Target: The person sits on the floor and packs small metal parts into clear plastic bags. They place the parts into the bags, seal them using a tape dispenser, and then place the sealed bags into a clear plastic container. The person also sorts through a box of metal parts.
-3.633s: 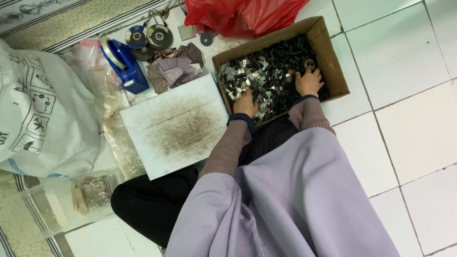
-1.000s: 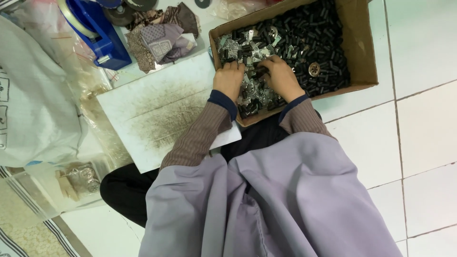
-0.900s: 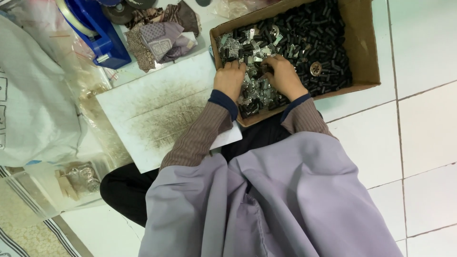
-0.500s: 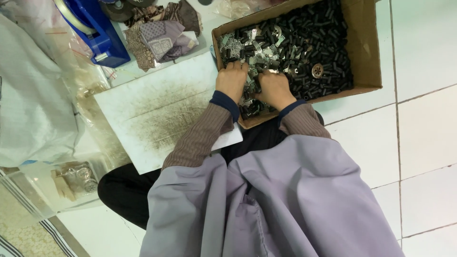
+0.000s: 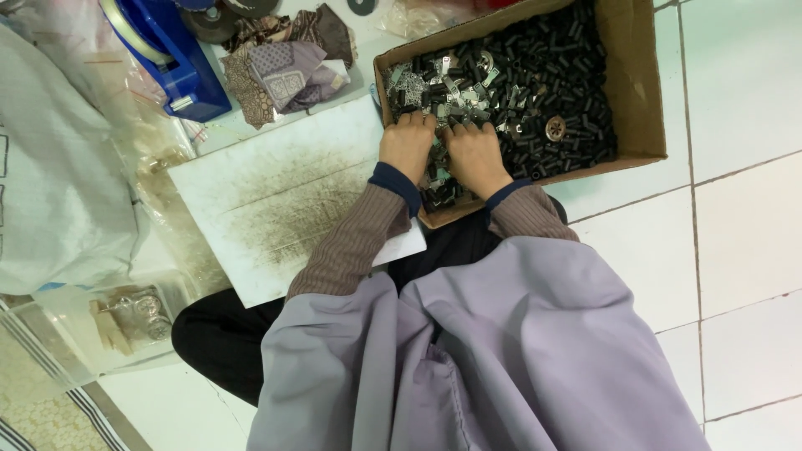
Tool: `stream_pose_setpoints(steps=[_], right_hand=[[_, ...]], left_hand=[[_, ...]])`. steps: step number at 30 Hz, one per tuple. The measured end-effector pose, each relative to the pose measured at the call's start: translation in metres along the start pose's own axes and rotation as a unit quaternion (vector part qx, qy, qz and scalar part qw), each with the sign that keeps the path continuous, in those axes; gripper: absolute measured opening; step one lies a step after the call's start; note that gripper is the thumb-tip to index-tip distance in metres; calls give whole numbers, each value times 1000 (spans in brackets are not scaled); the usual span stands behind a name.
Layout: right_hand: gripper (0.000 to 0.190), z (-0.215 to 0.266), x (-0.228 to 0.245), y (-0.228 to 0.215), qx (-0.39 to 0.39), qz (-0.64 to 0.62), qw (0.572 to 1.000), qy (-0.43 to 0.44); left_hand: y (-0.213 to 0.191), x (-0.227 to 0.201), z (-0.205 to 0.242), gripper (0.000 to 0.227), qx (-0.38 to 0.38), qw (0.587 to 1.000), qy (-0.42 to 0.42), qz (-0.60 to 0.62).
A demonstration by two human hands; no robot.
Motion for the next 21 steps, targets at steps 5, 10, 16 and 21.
stream_pose_setpoints(steps=[5, 10, 16, 21], right_hand=[[62, 3, -2, 9, 67, -16, 997, 18], [74, -3, -13, 5, 111, -27, 993, 28], [18, -4, -53, -36, -28, -78, 989, 120], [19, 7, -58, -38, 75, -274, 943, 174]], left_hand=[[1, 0, 0, 15, -2, 1000, 0, 10], [4, -1, 0, 16, -8, 1000, -7, 4], [33, -8, 1, 27, 43, 999, -6, 8], [28, -25, -7, 79, 150, 988, 22, 44]])
Point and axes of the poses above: each hand's wrist, its own z-axis away from the middle knuckle, its own y-axis out of the palm, x = y × z, the point moved 9 cm from there along -z, towards the middle knuckle, and after that the axes turned 4 degrees about -z, right-handed, at the moved point
